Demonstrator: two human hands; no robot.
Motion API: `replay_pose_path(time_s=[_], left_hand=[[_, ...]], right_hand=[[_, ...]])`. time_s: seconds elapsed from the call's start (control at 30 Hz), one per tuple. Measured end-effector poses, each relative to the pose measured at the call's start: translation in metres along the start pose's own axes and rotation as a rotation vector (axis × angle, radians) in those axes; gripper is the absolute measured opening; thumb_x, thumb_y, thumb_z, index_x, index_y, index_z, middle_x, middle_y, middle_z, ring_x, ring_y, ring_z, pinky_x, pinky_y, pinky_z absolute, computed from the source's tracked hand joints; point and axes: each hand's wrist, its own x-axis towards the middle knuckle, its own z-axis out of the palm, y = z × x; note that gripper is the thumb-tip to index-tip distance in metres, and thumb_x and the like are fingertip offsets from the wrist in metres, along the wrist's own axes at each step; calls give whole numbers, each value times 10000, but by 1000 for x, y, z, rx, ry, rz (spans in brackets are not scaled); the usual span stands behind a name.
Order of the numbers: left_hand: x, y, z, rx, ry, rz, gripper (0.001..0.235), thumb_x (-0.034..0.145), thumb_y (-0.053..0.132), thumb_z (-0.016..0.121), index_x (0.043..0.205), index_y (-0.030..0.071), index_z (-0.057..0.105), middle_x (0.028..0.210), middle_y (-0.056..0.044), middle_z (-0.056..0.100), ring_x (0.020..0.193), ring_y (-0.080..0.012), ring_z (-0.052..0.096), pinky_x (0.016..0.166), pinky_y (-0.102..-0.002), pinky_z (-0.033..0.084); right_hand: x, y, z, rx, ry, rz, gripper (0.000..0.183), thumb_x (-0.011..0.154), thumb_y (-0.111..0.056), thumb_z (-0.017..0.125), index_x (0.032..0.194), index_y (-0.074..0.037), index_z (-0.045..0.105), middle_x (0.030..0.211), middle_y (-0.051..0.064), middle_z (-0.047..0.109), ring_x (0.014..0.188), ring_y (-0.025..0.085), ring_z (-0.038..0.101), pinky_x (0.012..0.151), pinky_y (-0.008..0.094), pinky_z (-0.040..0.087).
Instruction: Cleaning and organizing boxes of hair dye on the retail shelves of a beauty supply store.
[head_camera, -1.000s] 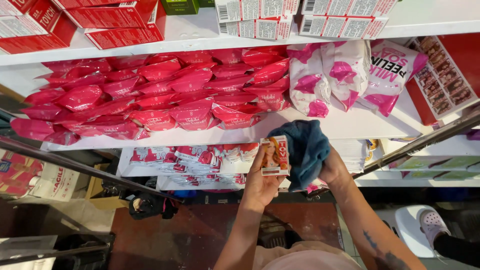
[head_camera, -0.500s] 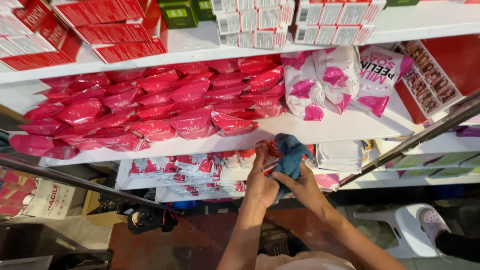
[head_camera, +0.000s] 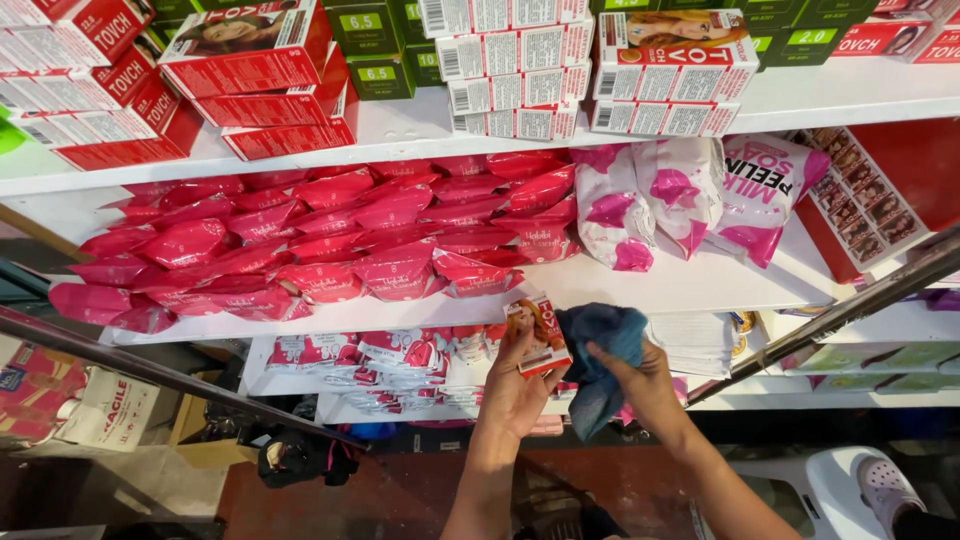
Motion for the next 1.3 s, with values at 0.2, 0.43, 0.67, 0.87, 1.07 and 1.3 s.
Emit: replay_pose_path(time_s=[0.2, 0.43, 0.67, 0.87, 1.07, 1.3], left_hand=[[19, -29, -15, -63, 33, -11, 438, 993, 432, 539, 1369, 211, 581, 1237, -16, 701, 1136, -211, 670, 975, -426, 558], [16, -54, -11, 232, 97, -69, 599, 1034, 589, 341, 1445, 195, 527, 1371, -20, 645, 1231, -200, 632, 962, -376, 542], [-12, -51, 21, 257, 126, -42, 497, 981, 523, 425, 1399, 267, 504, 1264, 58, 659, 1150, -126, 646, 906, -389, 563], [-6, -46, -2, 328, -59, 150, 536, 901, 64, 762, 1399, 127, 573, 1231, 5, 676, 1151, -128, 644, 981, -297, 527], [-4, -21, -17, 223, -238, 46, 592, 870, -113, 712, 1421, 68, 592, 1276, -88, 684, 1181, -198, 649, 1024, -348, 533], [-1, -18, -12, 208, -308, 34, 605, 835, -171, 694, 1399, 20, 581, 1287, -123, 689, 1215, -242, 659, 1064, -409, 537]], right_hand=[[-3, -58, 18, 12, -43, 290, 265, 925, -236, 726, 1103, -40, 746, 1034, 97, 772, 941, 185, 683, 853, 387, 545], [18, -68, 46, -919, -264, -48, 398, 945, -416, 655, 1170, -103, 753, 1302, 300, 527, 1061, 531, 570, 920, 538, 497], [73, -23, 23, -1324, -468, -282, 462, 970, -371, 579, 1407, -269, 689, 1069, 288, 643, 956, 478, 656, 774, 531, 551], [79, -44, 4, -489, -63, 596, 614, 1031, -520, 631, 1051, 81, 753, 889, 239, 712, 686, 332, 717, 717, 509, 547], [51, -76, -7, 638, -54, 765, 498, 938, -507, 611, 1144, -60, 685, 1045, 124, 766, 900, 240, 751, 836, 424, 612], [40, -76, -16, 646, -154, 625, 505, 956, -450, 637, 1231, -26, 651, 1126, 145, 737, 993, 256, 725, 880, 451, 603]])
